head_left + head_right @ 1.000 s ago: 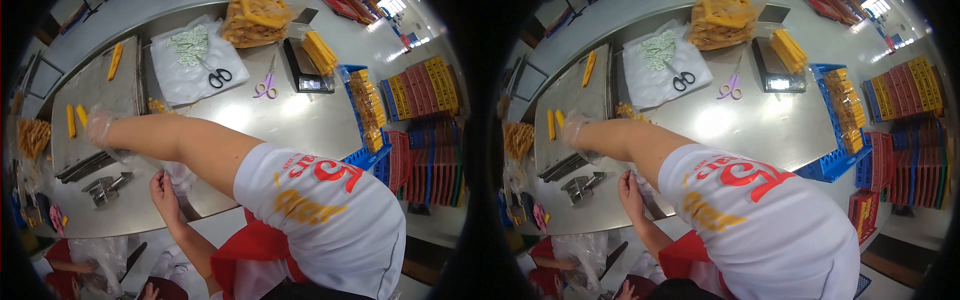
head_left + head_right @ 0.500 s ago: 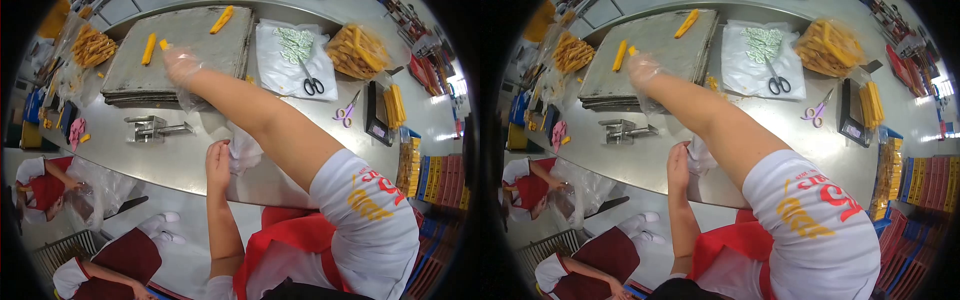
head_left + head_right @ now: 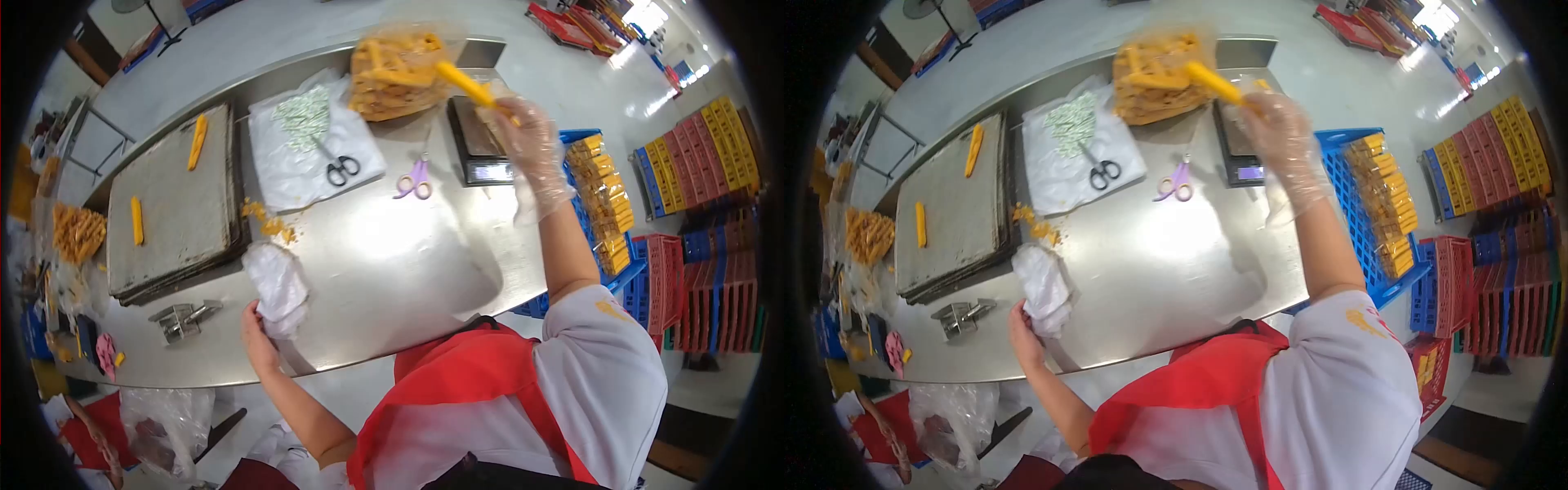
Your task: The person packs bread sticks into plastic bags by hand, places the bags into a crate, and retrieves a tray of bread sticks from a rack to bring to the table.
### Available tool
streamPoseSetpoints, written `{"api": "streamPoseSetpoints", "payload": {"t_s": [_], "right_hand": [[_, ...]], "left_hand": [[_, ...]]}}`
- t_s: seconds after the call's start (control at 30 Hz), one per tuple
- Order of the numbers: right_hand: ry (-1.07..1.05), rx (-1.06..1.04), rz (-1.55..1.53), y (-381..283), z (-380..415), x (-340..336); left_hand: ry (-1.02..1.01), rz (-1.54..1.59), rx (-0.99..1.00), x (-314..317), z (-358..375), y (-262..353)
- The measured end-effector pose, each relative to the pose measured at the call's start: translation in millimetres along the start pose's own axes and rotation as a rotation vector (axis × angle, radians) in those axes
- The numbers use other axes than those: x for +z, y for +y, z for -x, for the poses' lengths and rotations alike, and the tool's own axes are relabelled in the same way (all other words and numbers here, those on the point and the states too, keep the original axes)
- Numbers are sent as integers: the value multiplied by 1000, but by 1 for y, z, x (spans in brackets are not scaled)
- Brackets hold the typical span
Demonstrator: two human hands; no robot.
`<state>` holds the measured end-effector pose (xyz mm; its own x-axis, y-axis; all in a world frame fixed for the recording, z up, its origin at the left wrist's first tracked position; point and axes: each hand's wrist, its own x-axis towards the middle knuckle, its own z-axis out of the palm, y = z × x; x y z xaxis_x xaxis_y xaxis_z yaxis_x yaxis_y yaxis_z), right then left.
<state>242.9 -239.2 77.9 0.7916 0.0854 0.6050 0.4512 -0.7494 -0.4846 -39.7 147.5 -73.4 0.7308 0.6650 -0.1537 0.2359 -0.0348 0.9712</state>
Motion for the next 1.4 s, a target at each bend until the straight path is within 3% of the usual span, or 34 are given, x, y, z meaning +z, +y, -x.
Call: {"api": "streamPoseSetpoints", "payload": {"t_s": [0.03, 0.1, 0.17, 0.3, 0.37, 0.43, 0.5, 0.63, 0.7, 0.73, 0.8, 0.83, 0.93, 1.13, 1.27, 1.33, 1.4], "right_hand": [[3, 99, -112, 25, -2, -15], [34, -5, 199, 56, -10, -33], [6, 27, 224, 96, -12, -19], [-122, 136, 314, 100, -3, -27], [-117, 138, 224, 96, -9, -61], [70, 70, 192, 108, -9, -93], [149, 254, 238, 106, -7, -130], [292, 276, 101, 94, -11, -176], [415, 68, 223, 108, -7, -175], [413, 78, 223, 115, -6, -173], [458, -314, 452, 130, -8, -168], [454, -307, 450, 131, -7, -166], [271, -25, 21, 123, -10, -163], [44, 100, 13, 134, -22, -147], [-20, 9, -23, 165, -26, -78], [-323, 32, 70, 146, -31, -64], [-391, -16, 110, 153, -31, -35]], "left_hand": [[25, 69, -32, -1, -1, 0], [26, 113, -46, 10, 3, 8], [343, 13, 74, 27, 12, 20], [408, 3, 178, 65, 29, 59], [380, 14, 240, 92, 33, 79], [342, 11, 284, 114, 32, 98], [276, 28, 348, 132, 27, 112], [194, 92, 413, 173, 12, 131], [92, 156, 433, 200, 9, 138], [72, 113, 436, 215, 11, 144], [13, 127, 435, 242, 14, 151], [-42, 151, 436, 255, 14, 152], [-115, 152, 441, 281, 16, 151], [-169, 173, 409, 305, 20, 149], [-234, 173, 356, 338, 15, 151], [-362, 99, 291, 363, 14, 161], [-517, 33, 178, 393, 16, 174]]}}
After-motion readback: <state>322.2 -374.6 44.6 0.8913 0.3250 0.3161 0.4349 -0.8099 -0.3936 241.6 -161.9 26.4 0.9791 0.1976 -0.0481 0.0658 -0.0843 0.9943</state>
